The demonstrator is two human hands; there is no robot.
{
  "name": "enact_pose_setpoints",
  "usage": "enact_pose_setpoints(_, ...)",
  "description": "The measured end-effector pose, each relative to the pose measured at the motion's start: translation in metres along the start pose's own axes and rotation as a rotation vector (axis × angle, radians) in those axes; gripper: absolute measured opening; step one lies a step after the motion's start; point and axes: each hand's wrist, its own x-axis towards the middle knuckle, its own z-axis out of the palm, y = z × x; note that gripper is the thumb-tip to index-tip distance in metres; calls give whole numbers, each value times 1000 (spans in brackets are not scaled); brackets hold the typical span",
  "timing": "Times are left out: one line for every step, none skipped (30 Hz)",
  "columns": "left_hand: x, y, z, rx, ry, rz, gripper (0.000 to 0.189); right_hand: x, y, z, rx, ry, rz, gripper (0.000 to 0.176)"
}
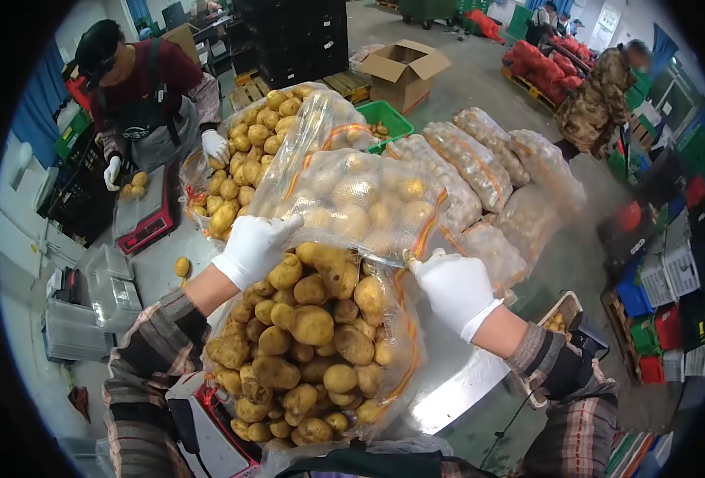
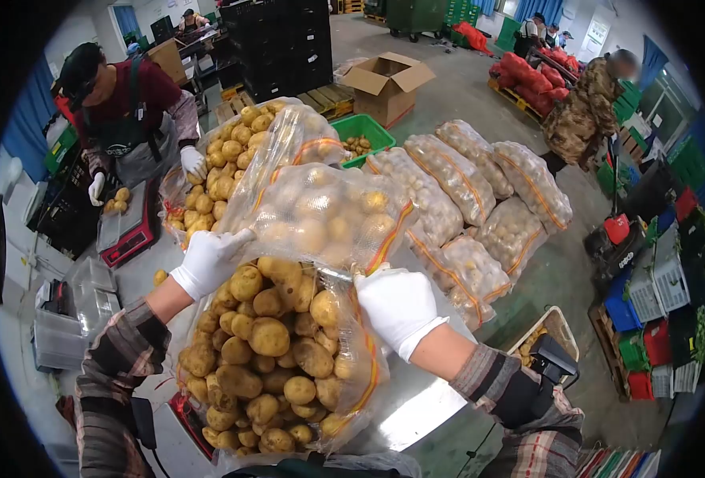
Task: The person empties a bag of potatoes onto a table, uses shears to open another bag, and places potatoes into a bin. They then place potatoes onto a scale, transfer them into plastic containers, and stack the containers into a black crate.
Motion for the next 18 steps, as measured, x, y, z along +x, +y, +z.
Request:
enact_pose_setpoints(-1, 0, -1, -21, -8, -6, 35, 0, 2, 3, -9, 8, -17, 20)
enact_pose_setpoints(-1, -2, -1, 26, -15, 0, 34, 1, 4, 6, 10, 42, -13, 16)
enact_pose_setpoints(1, -6, -2, 71, -25, -2, 33, 5, 8, 6, 33, 70, -16, 12)
enact_pose_setpoints(4, -9, -3, 113, -38, -5, 33, 8, 12, 6, 58, 96, -21, 9)
enact_pose_setpoints(5, -14, -11, 88, -34, -36, 30, 6, 17, -2, 37, 63, 13, 9)
enact_pose_setpoints(10, -21, -25, 65, -26, -66, 27, 5, 26, -18, 15, 34, 46, 9)
enact_pose_setpoints(10, -27, -32, 44, -18, -97, 25, 4, 31, -27, -9, 5, 79, 9)
enact_pose_setpoints(10, -32, -30, 72, -24, -86, 24, 2, 30, -27, -46, -7, 73, 11)
enact_pose_setpoints(12, -36, -27, 100, -24, -70, 24, 4, 30, -23, -45, 10, 47, 11)
enact_pose_setpoints(17, -42, -25, 130, -16, -51, 24, 8, 30, -15, -52, 32, 24, 11)
enact_pose_setpoints(21, -51, -26, 141, -22, -56, 24, 14, 31, -8, -63, 58, 1, 12)
enact_pose_setpoints(20, -59, -27, 148, -40, -66, 25, 20, 29, -3, -63, 45, 19, 11)
enact_pose_setpoints(20, -63, -27, 152, -64, -77, 25, 25, 30, 4, -51, 45, 23, 11)
enact_pose_setpoints(23, -69, -30, 195, -128, -123, 26, 32, 33, 12, -41, 47, 30, 11)
enact_pose_setpoints(26, -76, -31, 205, -139, -144, 25, 38, 37, 18, -34, 50, 37, 11)
enact_pose_setpoints(31, -83, -29, 193, -154, -182, 24, 43, 40, 21, -9, 59, 45, 11)
enact_pose_setpoints(36, -93, -27, 183, -170, -219, 24, 47, 45, 25, -5, 78, 57, 11)
enact_pose_setpoints(39, -108, -18, 171, -153, -217, 24, 50, 50, 32, 3, 94, 70, 11)
